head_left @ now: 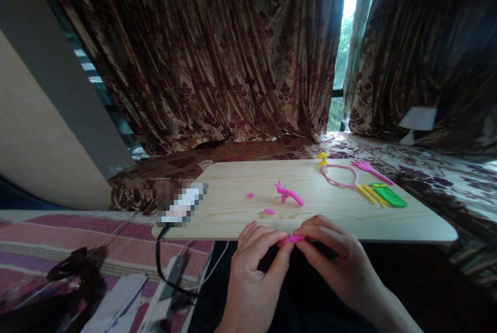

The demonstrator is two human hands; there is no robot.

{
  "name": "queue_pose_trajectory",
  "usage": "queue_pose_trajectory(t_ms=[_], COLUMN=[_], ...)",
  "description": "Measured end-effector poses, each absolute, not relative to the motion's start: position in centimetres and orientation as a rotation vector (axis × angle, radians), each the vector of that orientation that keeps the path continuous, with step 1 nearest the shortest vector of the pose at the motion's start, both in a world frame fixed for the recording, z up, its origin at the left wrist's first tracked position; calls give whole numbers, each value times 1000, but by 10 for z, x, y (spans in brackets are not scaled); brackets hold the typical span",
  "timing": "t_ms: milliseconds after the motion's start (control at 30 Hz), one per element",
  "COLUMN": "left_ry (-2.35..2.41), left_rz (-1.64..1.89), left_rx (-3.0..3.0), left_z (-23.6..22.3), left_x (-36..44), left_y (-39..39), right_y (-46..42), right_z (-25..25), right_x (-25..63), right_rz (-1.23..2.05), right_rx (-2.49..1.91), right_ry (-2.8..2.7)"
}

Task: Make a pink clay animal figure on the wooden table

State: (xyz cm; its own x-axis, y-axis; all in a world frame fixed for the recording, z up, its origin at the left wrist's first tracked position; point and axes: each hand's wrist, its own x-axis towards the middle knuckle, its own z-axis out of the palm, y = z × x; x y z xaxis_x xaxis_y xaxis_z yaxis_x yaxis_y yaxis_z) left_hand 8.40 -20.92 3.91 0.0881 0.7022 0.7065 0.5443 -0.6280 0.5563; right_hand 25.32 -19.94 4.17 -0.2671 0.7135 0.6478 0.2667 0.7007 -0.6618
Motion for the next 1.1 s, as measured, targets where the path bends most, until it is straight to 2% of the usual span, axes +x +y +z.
queue_pose_trajectory(t_ms=[200, 500, 700, 1100], left_ry=[1232, 1158, 1243, 1212], left_rz=[1566, 1444, 1541, 1531], left_rx=[2123, 2182, 2110, 2196], left_z=[41, 43, 41, 42], left_x=[82, 82, 81, 83], left_y=[-208, -211, -210, -211], right_y=[-197, -205, -202, -202], right_z=[42, 52, 43, 42], right_x=[255, 264, 262, 248], right_rz=[525, 776, 540, 522], right_rx=[-806, -834, -790, -869], right_ry=[-1822, -1892, -1713, -1762])
